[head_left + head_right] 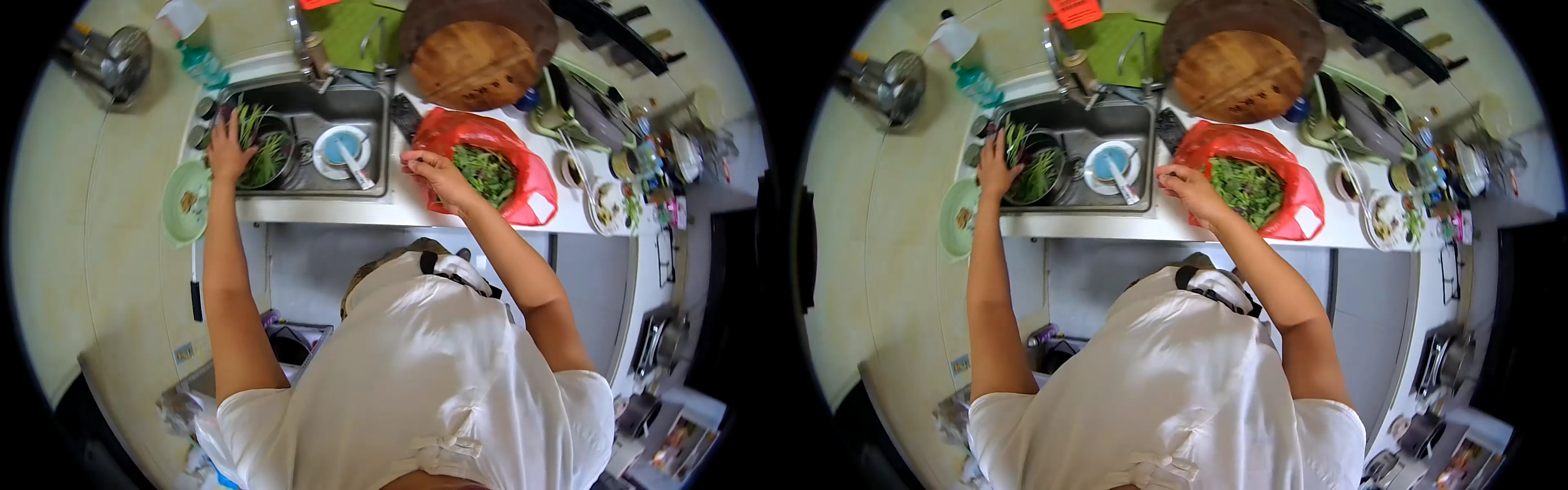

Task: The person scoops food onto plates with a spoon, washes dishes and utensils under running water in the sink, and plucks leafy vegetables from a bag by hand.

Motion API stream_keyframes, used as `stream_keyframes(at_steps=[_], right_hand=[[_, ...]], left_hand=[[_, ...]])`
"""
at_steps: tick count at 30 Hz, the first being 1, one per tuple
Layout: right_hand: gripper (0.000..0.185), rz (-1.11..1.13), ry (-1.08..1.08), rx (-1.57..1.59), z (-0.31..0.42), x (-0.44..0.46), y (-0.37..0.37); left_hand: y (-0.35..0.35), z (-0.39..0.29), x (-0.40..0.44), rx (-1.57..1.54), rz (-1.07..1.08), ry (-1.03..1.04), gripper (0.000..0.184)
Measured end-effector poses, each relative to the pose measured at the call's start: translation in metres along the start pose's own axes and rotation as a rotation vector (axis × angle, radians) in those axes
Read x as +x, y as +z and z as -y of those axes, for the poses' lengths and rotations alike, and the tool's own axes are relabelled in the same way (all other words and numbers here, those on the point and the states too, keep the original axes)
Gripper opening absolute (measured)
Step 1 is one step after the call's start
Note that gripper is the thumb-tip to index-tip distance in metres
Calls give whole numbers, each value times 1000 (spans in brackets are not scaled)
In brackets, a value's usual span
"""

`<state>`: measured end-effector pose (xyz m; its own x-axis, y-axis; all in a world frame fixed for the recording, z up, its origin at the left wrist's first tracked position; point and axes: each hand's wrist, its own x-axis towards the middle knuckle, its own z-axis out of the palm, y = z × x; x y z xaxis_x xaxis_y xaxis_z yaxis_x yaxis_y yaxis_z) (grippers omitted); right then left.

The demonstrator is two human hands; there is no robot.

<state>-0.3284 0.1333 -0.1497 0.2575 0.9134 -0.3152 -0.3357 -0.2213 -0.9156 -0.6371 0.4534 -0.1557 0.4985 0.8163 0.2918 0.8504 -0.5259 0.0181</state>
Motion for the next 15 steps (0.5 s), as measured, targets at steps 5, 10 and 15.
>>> stream_keyframes(at_steps=[5,10,15], right_hand=[[22,-363,-76,-339,-37,-23,-86],[25,-694,-69,-821,-59,-15,-183],[31,-590,-39,-1073,-32,9,-213]], left_hand=[[41,-28,5,67,324,-13,68],[27,-173,-25,-516,-186,452,24],[-10,-336,-81,-836,-13,1045,20]])
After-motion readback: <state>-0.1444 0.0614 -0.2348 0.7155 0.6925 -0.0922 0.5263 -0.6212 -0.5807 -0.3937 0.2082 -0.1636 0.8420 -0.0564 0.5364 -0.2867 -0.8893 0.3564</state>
